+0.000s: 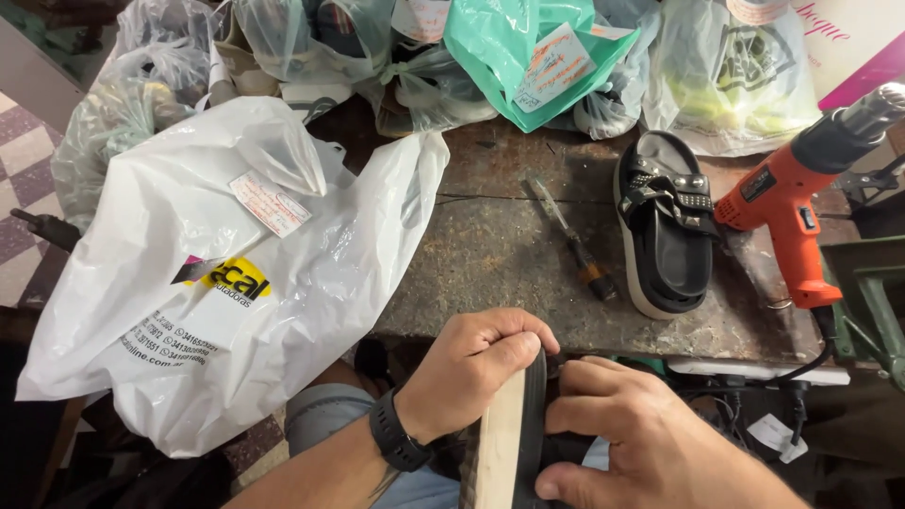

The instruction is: Prying the sole off a black sandal using a screwdriver and a heat gun to disassemble it for repair.

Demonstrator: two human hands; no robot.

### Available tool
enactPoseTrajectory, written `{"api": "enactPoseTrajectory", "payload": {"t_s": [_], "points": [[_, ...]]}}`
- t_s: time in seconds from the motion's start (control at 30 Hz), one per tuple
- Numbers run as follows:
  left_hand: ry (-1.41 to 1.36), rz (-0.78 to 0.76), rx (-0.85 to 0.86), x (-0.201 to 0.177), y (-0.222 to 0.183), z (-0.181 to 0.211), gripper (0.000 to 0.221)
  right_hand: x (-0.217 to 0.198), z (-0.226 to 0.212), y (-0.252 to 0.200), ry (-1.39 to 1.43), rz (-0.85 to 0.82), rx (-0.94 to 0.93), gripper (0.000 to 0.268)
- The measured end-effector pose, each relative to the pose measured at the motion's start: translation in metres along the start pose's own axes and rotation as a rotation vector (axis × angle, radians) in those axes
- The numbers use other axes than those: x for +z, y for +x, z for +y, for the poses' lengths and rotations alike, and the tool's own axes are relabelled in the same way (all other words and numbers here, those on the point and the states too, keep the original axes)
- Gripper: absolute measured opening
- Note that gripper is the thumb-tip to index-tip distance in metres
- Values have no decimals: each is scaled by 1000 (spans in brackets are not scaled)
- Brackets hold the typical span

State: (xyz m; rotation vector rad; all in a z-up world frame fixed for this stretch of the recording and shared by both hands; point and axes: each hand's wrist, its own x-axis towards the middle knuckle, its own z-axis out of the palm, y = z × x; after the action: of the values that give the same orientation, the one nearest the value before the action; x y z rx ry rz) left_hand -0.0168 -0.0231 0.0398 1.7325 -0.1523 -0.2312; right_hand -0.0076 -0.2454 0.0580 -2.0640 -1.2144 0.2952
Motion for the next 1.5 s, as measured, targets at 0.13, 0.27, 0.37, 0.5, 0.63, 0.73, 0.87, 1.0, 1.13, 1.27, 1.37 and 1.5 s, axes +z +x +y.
{"api": "enactPoseTrajectory", "payload": {"t_s": [0.13, 0.27, 0.37, 0.5, 0.63, 0.73, 0.87, 1.0, 1.13, 1.27, 1.37, 1.5], "points": [[-36, -13, 24, 0, -2, 5, 25, 7, 5, 2, -2, -8, -177, 47], [-3, -20, -49, -6, -4, 10, 19, 17, 6, -2, 79, 30, -36, 69], [-60, -40, -21, -7, -5, 1, 17, 17, 2, 0, 127, 80, -66, 54], [-157, -42, 103, -7, -6, -11, 13, 23, -1, -7, 200, 147, -89, 40], [-250, 13, 79, -1, -11, -24, 13, 54, 8, -25, 157, 279, -76, 34], [-438, -4, 135, -2, -7, -26, 15, 71, 11, -32, 33, 464, -33, 41], [-420, -77, 284, -1, -4, -4, 20, 68, 21, -45, 5, 657, -40, 58], [-194, -95, 512, -5, -8, 47, 19, 35, -7, -21, 191, 806, -57, 64], [-90, -73, 568, -19, -11, 71, 19, 30, -41, 1, 288, 1032, 194, 18], [218, -101, 938, -34, 6, 101, 16, 1, -33, 23, 102, 884, 50, 30], [435, -100, 1120, -43, 26, 109, 16, -11, -23, 44, 157, 855, 56, 26], [561, -139, 1139, -55, 44, 80, 8, 1, 7, 62, 30, 854, 8, 20]]}}
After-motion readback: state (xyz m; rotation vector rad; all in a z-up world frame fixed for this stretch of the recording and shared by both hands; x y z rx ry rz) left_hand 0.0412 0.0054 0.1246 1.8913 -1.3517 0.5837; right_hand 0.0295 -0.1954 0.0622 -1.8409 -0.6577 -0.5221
